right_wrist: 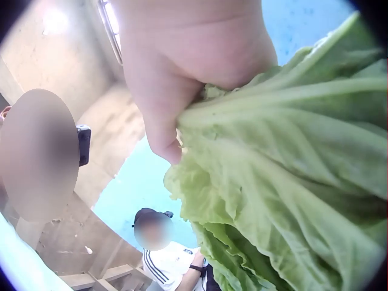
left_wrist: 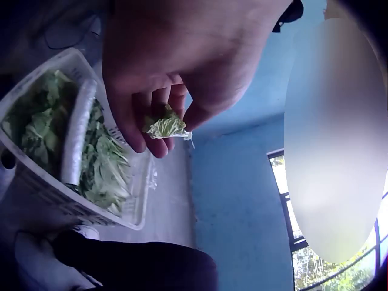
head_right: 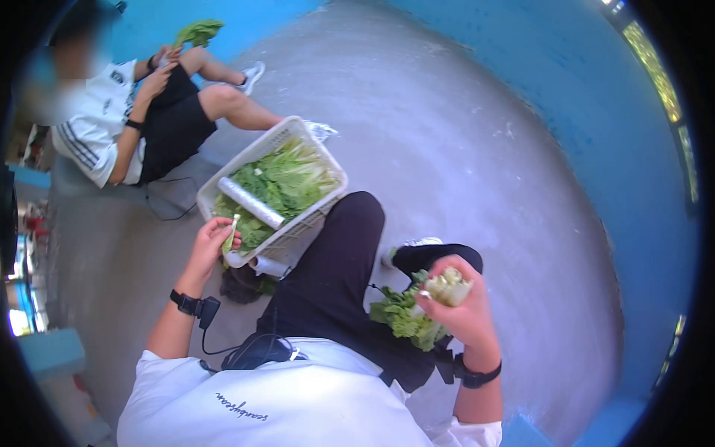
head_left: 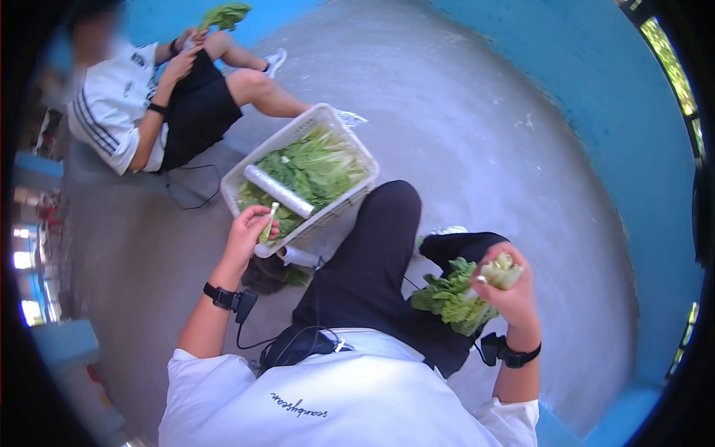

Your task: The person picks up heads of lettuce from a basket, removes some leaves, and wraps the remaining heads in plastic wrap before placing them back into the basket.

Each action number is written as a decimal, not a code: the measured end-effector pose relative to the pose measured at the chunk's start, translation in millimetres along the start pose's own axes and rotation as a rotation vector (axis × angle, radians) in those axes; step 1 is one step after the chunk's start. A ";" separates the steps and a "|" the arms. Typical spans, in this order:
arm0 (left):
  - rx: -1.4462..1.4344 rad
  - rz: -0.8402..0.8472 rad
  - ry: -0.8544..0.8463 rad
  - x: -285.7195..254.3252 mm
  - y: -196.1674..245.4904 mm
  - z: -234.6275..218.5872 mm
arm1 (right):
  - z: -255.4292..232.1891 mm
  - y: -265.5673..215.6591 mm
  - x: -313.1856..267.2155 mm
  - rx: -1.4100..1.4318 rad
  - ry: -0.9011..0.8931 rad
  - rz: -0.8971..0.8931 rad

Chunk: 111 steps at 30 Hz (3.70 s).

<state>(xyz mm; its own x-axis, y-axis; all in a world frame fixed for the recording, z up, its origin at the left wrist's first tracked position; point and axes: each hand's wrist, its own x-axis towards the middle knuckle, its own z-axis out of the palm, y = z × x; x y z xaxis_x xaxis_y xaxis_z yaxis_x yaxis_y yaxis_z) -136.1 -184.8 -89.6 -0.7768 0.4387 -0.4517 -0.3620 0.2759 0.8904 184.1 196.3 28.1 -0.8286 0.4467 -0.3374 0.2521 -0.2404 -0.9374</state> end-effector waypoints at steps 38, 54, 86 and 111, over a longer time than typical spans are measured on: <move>0.278 0.369 -0.909 -65.0 87.0 302.3 | 22.0 43.3 13.2 0.470 -0.013 -0.421; 0.510 0.583 -0.667 -74.0 88.2 300.7 | 37.0 51.3 14.6 0.417 0.078 -0.611; -0.493 -0.391 -0.850 3.6 23.4 238.2 | -64.6 33.9 67.6 1.027 0.591 -0.159; 0.308 -0.083 0.709 171.5 -263.8 -74.6 | -74.5 11.8 38.2 0.799 0.275 -0.362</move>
<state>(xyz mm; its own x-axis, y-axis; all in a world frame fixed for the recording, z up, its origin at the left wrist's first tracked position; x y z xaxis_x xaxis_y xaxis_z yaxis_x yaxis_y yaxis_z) -212.3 -246.2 -397.8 -0.9350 -0.2168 -0.2805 -0.3545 0.5548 0.7527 192.7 274.7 -2.2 -0.6157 0.7756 -0.1392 -0.5053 -0.5242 -0.6855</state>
